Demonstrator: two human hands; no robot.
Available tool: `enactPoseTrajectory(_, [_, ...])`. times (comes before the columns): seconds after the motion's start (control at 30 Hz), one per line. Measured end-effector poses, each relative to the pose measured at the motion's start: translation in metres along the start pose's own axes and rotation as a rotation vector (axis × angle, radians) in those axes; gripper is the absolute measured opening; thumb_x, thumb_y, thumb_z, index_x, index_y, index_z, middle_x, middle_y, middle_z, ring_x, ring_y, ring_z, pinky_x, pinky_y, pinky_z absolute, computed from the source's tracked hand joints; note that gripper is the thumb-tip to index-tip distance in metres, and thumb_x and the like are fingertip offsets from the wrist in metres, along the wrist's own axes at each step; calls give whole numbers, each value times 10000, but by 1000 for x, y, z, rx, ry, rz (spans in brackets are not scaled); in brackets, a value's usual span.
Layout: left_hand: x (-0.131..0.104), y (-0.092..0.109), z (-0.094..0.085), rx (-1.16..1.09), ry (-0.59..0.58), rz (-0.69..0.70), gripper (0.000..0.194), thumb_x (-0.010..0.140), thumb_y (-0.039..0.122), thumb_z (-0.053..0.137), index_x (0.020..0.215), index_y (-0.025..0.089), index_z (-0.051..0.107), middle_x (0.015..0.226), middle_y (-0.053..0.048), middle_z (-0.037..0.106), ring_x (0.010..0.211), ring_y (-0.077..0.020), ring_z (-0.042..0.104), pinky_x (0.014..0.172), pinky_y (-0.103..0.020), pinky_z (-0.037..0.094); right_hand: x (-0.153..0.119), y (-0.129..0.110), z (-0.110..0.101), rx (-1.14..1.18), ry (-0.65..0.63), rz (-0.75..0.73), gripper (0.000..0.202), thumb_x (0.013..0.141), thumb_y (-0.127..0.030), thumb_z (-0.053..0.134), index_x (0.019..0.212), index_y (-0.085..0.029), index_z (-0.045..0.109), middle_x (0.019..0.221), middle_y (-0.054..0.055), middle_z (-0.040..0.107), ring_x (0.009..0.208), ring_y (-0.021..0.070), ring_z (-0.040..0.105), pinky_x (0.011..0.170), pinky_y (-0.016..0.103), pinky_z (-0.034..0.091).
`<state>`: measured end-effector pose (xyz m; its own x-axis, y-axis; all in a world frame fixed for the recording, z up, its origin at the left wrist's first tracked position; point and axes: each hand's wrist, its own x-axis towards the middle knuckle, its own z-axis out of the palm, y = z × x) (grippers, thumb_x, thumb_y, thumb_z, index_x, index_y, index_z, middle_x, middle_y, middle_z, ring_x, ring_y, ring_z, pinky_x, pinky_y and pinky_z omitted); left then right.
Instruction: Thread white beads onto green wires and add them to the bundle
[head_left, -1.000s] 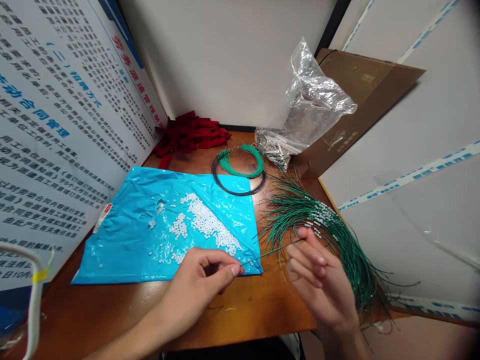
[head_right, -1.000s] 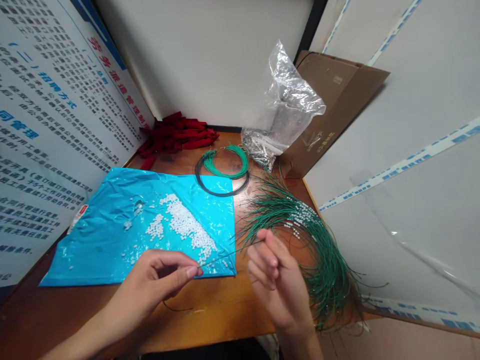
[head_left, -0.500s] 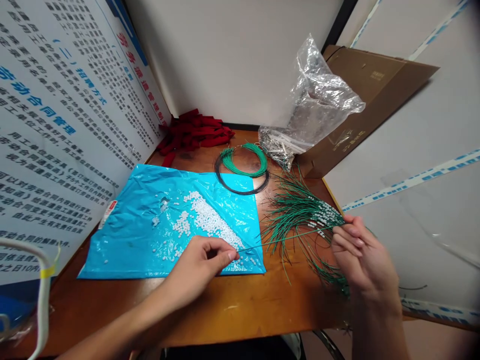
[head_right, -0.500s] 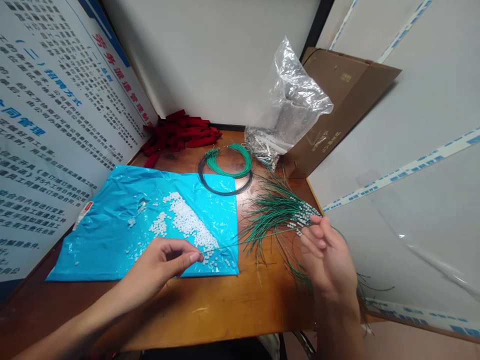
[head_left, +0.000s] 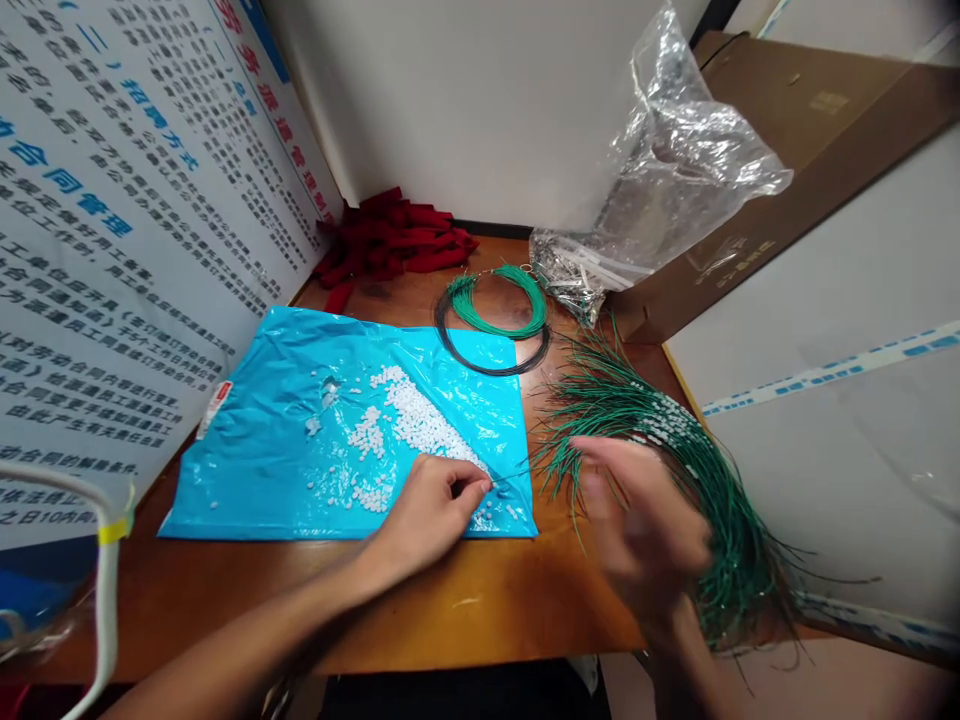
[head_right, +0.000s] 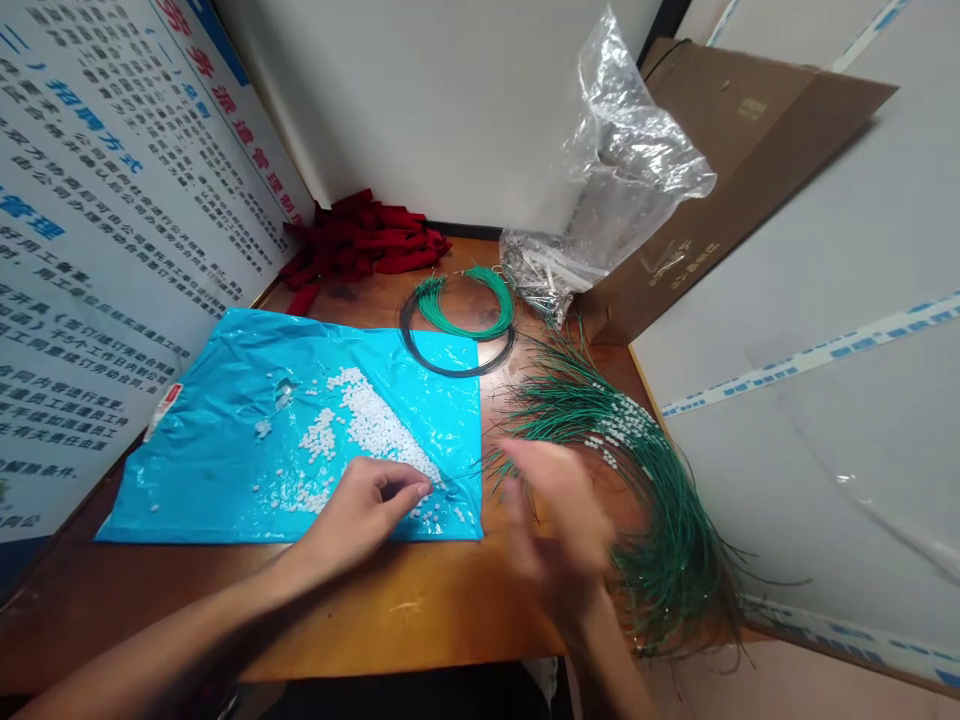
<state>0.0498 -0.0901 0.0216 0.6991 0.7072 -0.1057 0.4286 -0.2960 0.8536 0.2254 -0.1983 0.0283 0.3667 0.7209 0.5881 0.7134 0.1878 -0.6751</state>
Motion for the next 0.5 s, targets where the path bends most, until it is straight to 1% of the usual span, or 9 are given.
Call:
enactPoseTrajectory(0.03, [0,-1,0,16,-1,21,256,842,204,521,717,127,731,690,-37,711,625,-144,610,598,-227,421,1,0,9,-26,-243,-81,327,829,-101,570,1131,-224,599,1037,71,653,983,253,592,844,461,491])
enactPoseTrajectory(0.07, [0,-1,1,29,-1,39,254,845,196,518,724,130,731,700,-39,715,628,-143,613,606,-228,421,3,1,17,-53,-434,-125,265,846,-115,560,1091,-196,621,1010,84,662,987,253,586,851,448,486])
enactPoseTrajectory(0.1, [0,-1,0,40,0,54,251,849,188,515,733,133,731,709,-40,718,631,-142,616,612,-229,420,5,4,23,-71,-565,-142,224,867,-132,546,1068,-179,632,984,91,668,962,245,591,831,424,491])
enactPoseTrajectory(0.13, [0,-2,0,48,1,65,250,853,181,511,743,136,731,718,-40,721,634,-142,618,617,-230,418,7,8,29,-65,-658,-127,203,887,-147,528,1057,-173,637,965,87,673,925,226,601,806,391,497])
enactPoseTrajectory(0.17, [0,-2,0,50,1,73,248,857,177,507,754,140,730,725,-41,723,639,-142,622,620,-231,416,9,12,34,-43,-711,-102,191,903,-161,514,1044,-171,642,942,78,678,881,206,611,774,357,499])
enactPoseTrajectory(0.23, [1,-3,-3,35,-10,81,242,864,180,503,782,145,729,749,-39,728,661,-144,629,633,-231,415,11,19,39,39,-748,-55,180,920,-179,501,1017,-176,652,896,55,689,798,170,623,714,296,492])
enactPoseTrajectory(0.33, [2,-5,-9,-28,-52,47,218,864,198,517,809,146,722,774,-35,726,681,-143,626,642,-228,418,12,25,40,148,-735,0,150,909,-187,531,967,-181,670,833,29,698,723,142,624,656,252,464])
enactPoseTrajectory(0.5, [3,-8,-28,-167,-85,-59,200,859,234,537,816,132,703,762,-31,701,693,-139,593,629,-216,424,20,33,29,173,-671,63,140,885,-158,557,909,-183,692,816,21,709,694,133,631,633,239,448])
